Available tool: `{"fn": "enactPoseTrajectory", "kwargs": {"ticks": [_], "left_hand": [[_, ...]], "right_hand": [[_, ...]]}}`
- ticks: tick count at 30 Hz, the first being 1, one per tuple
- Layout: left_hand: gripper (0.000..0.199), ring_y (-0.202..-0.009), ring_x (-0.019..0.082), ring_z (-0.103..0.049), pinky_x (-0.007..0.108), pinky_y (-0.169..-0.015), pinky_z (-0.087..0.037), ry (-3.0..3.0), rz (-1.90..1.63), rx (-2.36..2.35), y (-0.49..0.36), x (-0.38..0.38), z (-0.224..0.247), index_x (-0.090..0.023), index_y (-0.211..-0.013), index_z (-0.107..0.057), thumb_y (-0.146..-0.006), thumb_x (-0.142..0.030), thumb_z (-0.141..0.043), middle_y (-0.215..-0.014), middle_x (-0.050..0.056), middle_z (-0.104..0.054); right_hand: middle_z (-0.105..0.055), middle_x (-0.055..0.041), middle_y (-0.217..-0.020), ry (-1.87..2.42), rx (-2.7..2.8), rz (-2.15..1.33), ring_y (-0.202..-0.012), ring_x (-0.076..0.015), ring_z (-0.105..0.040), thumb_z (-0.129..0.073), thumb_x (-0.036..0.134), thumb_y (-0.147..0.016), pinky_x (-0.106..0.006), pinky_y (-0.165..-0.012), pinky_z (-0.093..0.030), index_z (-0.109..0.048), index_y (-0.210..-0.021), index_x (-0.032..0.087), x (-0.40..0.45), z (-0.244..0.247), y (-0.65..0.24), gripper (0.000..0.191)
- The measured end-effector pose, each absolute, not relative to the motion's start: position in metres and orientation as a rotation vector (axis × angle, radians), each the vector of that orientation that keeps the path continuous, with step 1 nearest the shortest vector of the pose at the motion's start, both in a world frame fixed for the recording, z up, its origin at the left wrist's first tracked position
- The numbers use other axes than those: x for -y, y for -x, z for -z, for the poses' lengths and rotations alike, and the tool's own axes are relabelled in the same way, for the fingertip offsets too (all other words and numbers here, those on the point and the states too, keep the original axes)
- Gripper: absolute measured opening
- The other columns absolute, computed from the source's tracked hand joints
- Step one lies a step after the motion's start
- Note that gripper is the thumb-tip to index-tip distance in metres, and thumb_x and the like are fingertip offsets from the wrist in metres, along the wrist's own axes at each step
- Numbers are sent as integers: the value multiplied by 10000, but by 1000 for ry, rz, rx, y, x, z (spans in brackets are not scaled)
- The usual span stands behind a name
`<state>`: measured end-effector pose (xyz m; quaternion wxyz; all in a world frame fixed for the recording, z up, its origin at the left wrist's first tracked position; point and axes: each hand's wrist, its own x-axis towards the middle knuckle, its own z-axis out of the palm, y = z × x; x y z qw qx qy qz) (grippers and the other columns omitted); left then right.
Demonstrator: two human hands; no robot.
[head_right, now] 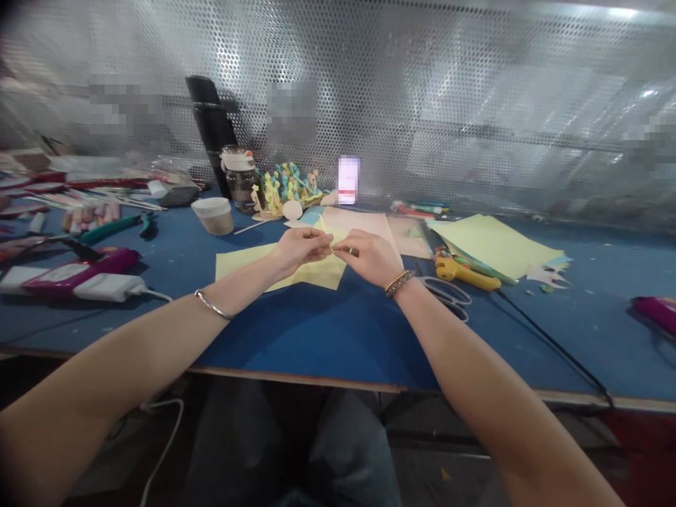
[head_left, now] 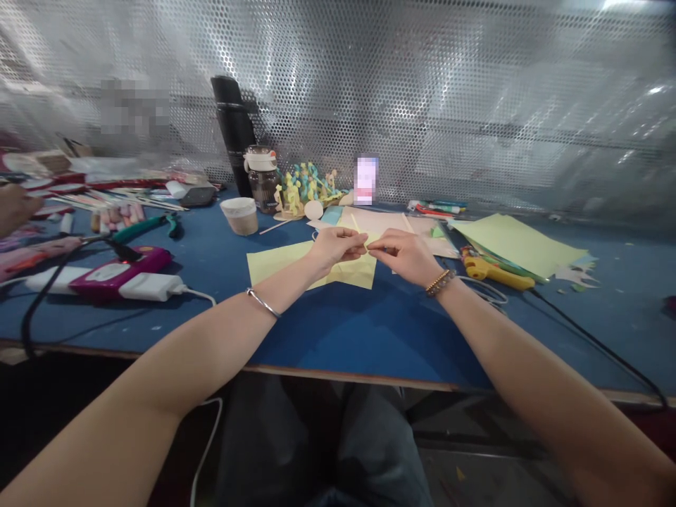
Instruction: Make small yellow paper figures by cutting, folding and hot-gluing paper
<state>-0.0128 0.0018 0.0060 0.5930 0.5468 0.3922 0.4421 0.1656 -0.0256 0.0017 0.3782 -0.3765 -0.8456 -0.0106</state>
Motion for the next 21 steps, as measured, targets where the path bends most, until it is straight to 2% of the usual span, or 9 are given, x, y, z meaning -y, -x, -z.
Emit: {"fn": "enactPoseTrajectory", "kwargs": {"ticks": [21], "left_hand": [[186,-600,77,-601,251,-700,-512,-1345,-1048,-946,12,-3,-4,-144,-704,-619,-690,-288,-736,-624,15,-645]], "right_hand": [[-612,-12,-767,1014,2191,135,-665,-126,-540,-560,277,-852,-256,-624,-397,-691,-799,218,28,-2,-164,153]]}}
